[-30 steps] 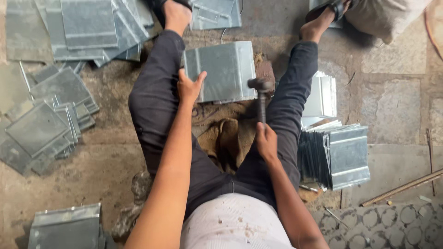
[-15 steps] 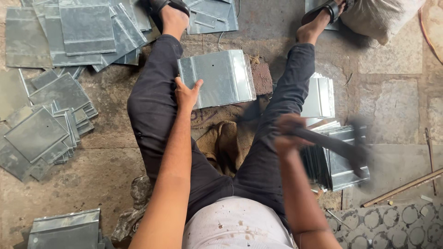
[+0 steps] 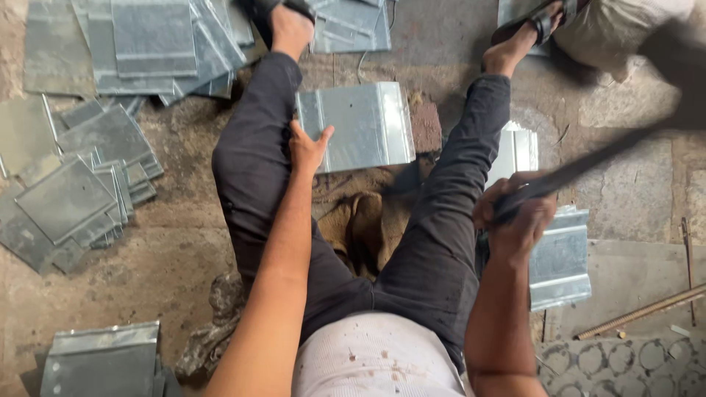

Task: The person sits on the floor and uses a hammer to flatten and shape metal sheets against a small anvil block, handling the sheets one by one from a stack and moving them aside once shaped.

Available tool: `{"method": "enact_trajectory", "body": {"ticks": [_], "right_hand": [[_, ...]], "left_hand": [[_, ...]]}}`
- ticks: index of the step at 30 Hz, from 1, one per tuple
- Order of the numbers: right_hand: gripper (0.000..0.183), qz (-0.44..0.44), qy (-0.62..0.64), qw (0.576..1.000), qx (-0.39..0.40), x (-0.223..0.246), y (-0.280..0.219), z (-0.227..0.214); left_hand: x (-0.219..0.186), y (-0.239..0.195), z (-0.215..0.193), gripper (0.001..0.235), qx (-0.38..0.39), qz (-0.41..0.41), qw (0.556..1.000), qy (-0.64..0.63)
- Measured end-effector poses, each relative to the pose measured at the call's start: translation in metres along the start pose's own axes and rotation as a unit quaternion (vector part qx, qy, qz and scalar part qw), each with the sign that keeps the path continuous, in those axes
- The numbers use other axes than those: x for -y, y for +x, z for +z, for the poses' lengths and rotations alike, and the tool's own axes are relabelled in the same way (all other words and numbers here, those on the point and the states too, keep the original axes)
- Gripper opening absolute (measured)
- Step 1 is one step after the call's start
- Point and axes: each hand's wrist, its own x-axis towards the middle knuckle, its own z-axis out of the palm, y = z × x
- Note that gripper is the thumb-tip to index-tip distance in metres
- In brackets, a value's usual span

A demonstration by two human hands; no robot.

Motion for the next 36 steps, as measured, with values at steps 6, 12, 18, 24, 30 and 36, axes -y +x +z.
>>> {"method": "enact_trajectory", "body": {"ticks": [6,12,18,24,30,36], "right_hand": [[0.058,-0.099,-0.292,0.949,-0.06,-0.147,-0.025,-0.025],[0.043,0.246,-0.419,0.872,-0.062,-0.129,-0.036,-0.023],[0.054,0.104,-0.148,0.98,-0.085,-0.03,-0.011,-0.026],[0.058,-0.122,-0.093,0.983,-0.102,-0.13,-0.032,-0.029],[0.049,0.236,-0.444,0.864,-0.02,-0.166,-0.043,-0.027],[0.047,0.128,-0.117,0.984,-0.046,-0.054,-0.02,-0.01]], "left_hand": [[-0.012,-0.003,-0.01,0.083,0.027,-0.028,0.999,0.016],[-0.012,0.001,-0.013,0.086,0.009,0.037,0.999,0.02],[-0.008,-0.012,-0.006,0.083,-0.01,0.005,0.996,0.09],[-0.023,-0.022,-0.01,0.074,0.006,-0.067,0.997,0.044],[-0.031,-0.023,-0.014,0.078,0.021,-0.07,0.996,0.049],[-0.028,-0.033,-0.009,0.077,0.01,-0.086,0.995,0.058]]}}
